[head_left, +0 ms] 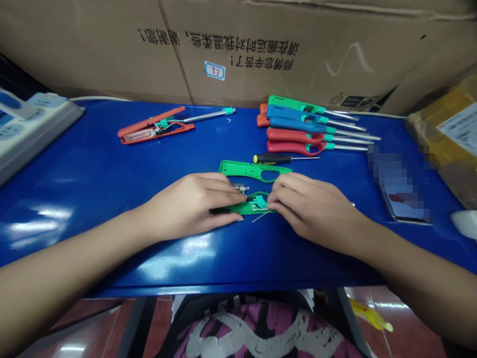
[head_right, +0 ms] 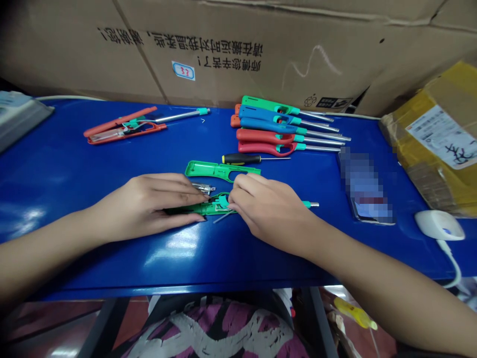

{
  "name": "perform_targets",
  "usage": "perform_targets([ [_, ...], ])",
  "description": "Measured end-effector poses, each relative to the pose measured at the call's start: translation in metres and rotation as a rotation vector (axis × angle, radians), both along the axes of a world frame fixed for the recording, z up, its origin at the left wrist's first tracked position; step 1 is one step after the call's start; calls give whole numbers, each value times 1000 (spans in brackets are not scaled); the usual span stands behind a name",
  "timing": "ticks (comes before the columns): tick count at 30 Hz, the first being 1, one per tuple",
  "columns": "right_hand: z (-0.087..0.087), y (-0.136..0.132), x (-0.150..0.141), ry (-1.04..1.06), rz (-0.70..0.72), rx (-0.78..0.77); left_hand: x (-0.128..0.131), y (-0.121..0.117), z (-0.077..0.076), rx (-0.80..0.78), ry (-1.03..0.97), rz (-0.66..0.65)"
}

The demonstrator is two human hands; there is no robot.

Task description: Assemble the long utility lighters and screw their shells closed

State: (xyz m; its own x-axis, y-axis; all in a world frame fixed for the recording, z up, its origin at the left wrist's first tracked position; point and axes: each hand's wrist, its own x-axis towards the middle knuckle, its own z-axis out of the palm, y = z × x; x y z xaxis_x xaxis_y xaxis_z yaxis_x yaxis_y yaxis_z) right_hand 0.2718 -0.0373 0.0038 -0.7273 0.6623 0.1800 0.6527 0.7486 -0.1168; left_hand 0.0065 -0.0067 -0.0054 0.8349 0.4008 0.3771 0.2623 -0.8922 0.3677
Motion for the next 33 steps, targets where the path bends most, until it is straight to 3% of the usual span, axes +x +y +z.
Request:
perform_targets([
  [13,0,2,2,-68,112,109,1,0,-1,-12,-22,5],
  [20,-3,2,3,-32,100,18,2,-2,0,-5,24,-2],
  [33,-2,2,3,-9,101,17,3,-8,2,78,136,14],
])
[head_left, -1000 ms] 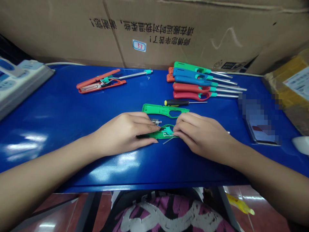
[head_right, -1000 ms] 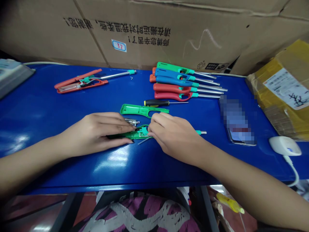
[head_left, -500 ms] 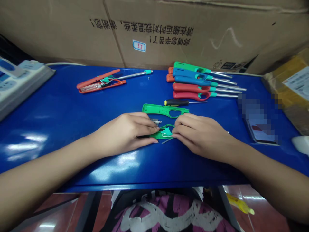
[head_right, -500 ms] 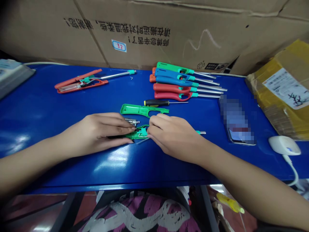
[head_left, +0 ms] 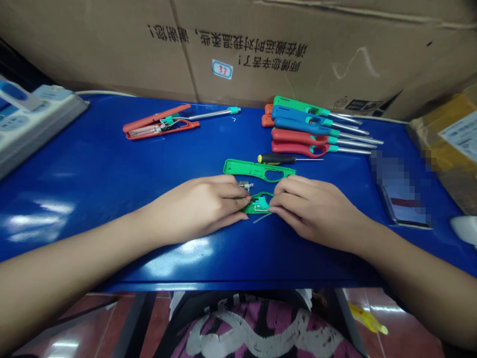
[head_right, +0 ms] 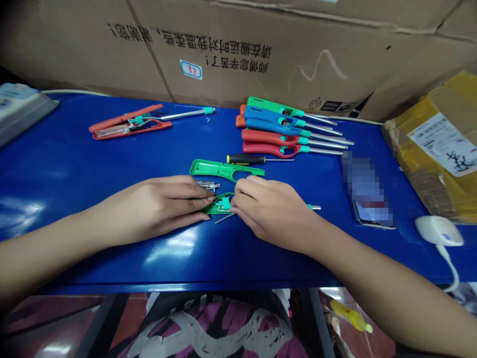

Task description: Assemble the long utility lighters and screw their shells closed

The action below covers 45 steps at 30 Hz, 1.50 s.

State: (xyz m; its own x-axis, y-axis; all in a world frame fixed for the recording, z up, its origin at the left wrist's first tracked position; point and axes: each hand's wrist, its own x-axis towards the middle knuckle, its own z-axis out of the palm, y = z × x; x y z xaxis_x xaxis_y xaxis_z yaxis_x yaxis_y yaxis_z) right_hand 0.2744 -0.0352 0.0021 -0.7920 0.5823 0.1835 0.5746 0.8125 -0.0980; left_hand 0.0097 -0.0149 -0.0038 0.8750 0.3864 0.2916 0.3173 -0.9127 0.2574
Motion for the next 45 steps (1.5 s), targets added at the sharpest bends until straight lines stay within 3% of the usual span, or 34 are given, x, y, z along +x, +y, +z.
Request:
perform_targets([
  [4,0,-1,-1,30,-27,-85,-1,1,-1,-23,-15,-4],
  [8,0,0,-3,179,-156,-336,0,-1,-3,27,-6,3],
  [12,0,2,-4,281,-247,-515,1,-2,-3,-40,44,29],
  [20,11,9,12,252,-336,-464,0,0,-3,-26,75,21],
  [27,21,14,32,46,-257,-491,-3,1,-1,13,123,21],
  [35,19,12,33,-36,-130,-221,-1,2,-2,-28,119,70],
  [45,17,10,31,-116,-40,-67,-2,1,0,-27,138,83],
])
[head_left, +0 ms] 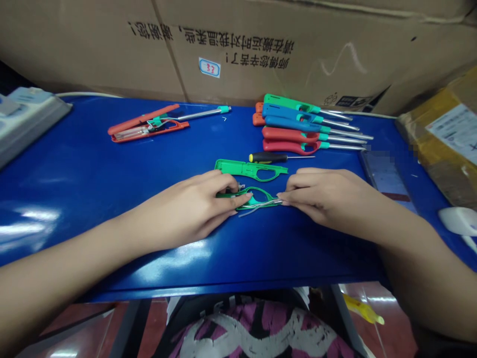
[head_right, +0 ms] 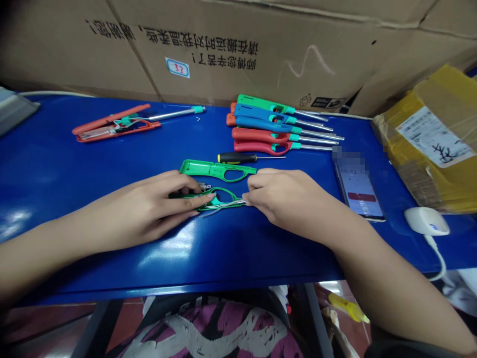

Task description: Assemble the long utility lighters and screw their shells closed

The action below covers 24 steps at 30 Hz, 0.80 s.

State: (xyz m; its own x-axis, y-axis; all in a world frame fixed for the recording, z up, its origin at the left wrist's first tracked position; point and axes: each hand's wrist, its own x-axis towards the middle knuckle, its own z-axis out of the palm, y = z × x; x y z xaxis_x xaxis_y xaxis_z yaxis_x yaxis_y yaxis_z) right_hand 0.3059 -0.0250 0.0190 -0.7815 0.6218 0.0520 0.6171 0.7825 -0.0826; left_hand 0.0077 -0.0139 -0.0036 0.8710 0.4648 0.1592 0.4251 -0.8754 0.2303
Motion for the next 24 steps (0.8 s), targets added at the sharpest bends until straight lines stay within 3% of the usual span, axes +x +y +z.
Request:
perform_targets([
  [16,2,-4,-4,-101,-12,30,0,1,0,-18,-5,-1],
  [24,-3,3,-4,226,-94,-300,0,-1,2,29,13,3],
])
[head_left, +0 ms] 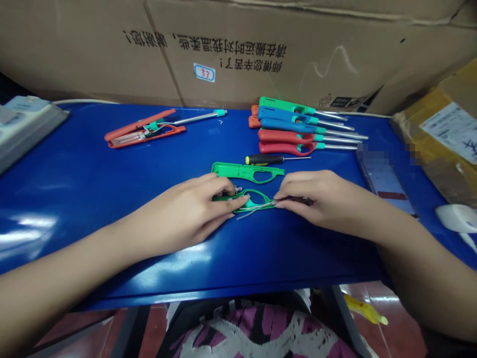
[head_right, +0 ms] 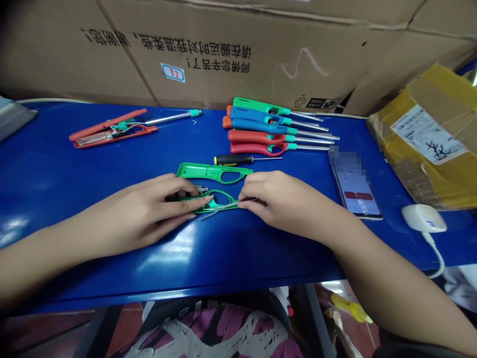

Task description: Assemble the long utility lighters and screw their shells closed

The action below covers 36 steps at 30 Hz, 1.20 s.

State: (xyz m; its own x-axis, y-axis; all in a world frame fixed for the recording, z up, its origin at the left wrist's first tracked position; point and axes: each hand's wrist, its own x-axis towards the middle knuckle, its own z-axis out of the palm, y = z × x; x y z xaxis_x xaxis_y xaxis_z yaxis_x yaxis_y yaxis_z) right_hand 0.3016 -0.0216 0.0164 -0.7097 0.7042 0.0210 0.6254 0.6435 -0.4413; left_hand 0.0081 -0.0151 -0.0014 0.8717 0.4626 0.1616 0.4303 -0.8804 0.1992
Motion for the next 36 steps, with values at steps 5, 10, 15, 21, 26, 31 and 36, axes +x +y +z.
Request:
perform_targets([
  [5,-4,4,-5,105,-75,-102,0,-1,-2,7,6,11],
  [10,-5,5,-8,74,-87,-77,2,0,-3,50,29,3],
  [15,-7,3,-7,102,-117,-71,1,1,-2,125,18,-9],
  [21,-4,-6,-13,94,-72,1,1,1,-4,202,-63,-19],
  [26,-5,-10,-15,9,-31,2,1,-1,-5,232,-52,-17],
  [31,-6,-7,-12,68,-21,43,0,-3,-5,296,-7,-41],
  [36,-7,-6,-11,56,-14,49,-3,-5,-4,313,-39,-53],
])
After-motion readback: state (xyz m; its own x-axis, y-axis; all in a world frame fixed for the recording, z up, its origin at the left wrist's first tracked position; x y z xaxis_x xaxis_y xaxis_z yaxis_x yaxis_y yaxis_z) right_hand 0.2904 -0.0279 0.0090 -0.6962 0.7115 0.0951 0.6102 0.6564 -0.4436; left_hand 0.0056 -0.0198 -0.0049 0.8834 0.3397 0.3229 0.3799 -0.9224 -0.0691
